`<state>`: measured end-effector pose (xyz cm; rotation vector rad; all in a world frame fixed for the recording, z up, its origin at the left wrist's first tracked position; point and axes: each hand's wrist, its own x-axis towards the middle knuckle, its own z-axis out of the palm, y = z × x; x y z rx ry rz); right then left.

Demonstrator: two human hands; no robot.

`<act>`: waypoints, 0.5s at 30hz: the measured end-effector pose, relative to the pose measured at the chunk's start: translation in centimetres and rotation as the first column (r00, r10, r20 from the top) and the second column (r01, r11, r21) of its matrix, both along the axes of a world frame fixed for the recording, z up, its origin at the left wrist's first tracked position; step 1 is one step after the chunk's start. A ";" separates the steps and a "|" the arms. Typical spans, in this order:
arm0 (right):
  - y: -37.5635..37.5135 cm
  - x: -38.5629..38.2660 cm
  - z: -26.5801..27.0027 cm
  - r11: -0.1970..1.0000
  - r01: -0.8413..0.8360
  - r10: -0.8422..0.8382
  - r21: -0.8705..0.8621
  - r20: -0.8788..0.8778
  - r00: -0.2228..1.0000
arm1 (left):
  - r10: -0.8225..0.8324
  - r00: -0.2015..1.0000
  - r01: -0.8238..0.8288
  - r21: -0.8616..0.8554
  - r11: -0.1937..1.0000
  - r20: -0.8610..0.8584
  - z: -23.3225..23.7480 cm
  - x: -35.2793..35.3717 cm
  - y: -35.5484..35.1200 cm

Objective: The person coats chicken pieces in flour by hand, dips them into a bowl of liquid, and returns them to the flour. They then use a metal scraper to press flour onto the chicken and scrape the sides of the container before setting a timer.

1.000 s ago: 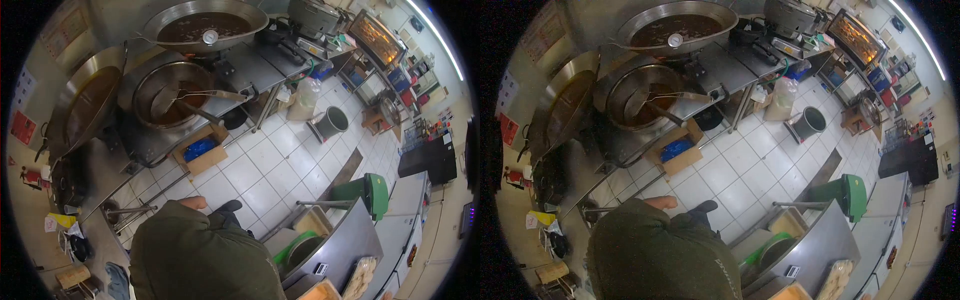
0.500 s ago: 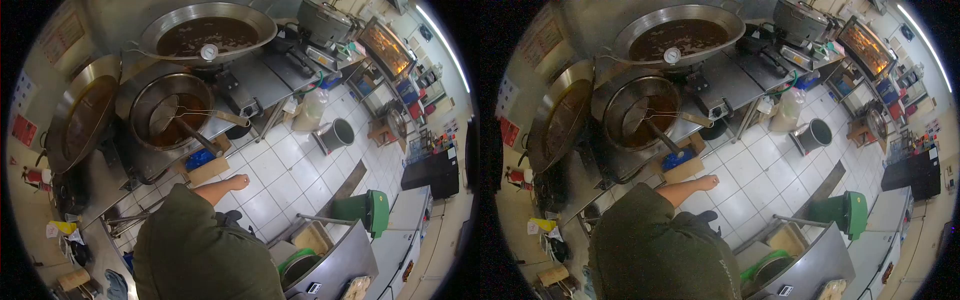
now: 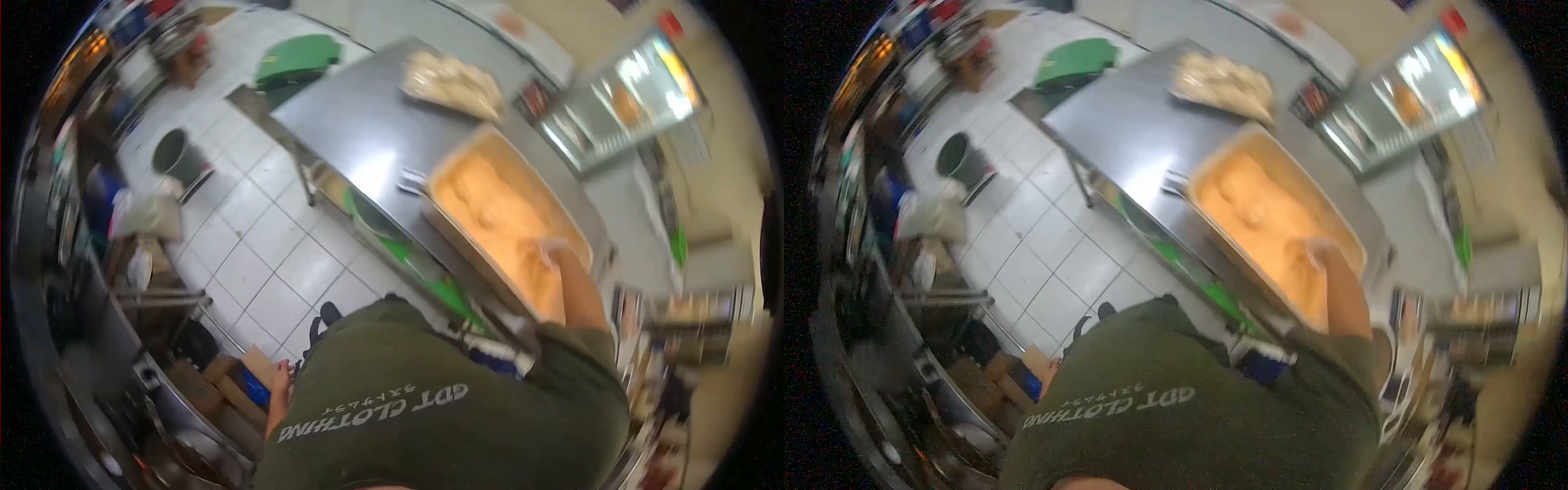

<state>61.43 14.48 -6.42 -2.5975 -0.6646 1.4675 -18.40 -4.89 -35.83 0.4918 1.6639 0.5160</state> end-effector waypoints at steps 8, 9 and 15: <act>-2.2 -3.0 -11.2 0.975 -0.206 0.215 0.086 -0.109 0.971 | -0.315 0.947 0.307 -0.123 0.944 -0.057 5.7 4.9 6.4; -1.7 -4.2 -11.3 0.990 -0.063 0.083 0.125 -0.162 0.983 | -0.283 0.956 0.273 -0.125 0.954 -0.077 6.4 6.2 7.2; 5.6 -5.4 -2.6 0.908 0.387 -0.285 0.160 -0.440 0.852 | -0.277 0.957 0.278 -0.005 0.961 -0.082 10.6 15.2 12.2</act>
